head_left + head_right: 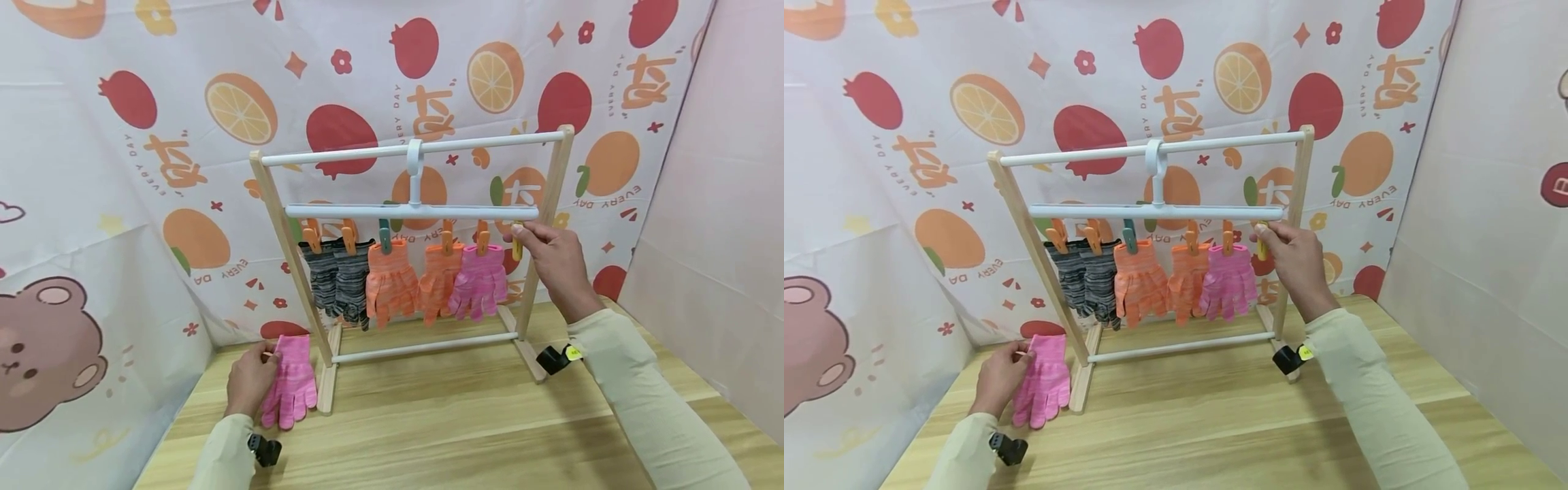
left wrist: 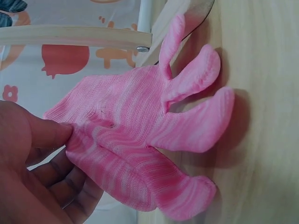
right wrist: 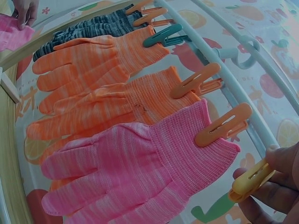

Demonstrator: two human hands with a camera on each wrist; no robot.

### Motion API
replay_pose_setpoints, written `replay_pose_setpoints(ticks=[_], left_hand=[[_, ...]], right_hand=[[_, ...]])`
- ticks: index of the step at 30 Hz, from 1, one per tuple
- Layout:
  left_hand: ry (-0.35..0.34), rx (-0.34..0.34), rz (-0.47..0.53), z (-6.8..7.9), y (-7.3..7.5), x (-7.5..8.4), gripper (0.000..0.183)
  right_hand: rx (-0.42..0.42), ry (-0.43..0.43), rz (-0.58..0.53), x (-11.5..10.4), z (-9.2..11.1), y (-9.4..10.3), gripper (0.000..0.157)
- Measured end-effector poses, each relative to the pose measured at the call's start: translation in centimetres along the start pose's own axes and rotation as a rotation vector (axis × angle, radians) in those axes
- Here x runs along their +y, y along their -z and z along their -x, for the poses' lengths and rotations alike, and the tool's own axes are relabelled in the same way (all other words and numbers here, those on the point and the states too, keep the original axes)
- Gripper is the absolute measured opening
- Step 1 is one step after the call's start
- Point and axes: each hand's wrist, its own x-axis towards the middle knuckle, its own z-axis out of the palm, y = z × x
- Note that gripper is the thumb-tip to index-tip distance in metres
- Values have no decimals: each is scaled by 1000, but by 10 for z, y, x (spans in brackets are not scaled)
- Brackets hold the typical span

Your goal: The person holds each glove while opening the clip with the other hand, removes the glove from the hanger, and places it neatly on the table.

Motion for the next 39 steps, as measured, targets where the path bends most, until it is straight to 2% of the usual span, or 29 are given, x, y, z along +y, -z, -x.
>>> replay_pose_setpoints(ticks=[21, 29, 35, 39], left_hand=[[-31, -54, -19, -5, -6, -14, 31], [-22, -112, -40, -5, -7, -17, 38], [-17, -190, -71, -4, -7, -17, 46], [-12, -207, -82, -3, -8, -18, 48]], right_hand=[[2, -8, 6, 1, 1, -2, 48], [0, -28, 16, 0, 1, -2, 51], [-20, -31, 13, 0, 2, -1, 52], [-27, -33, 6, 0, 3, -1, 51]])
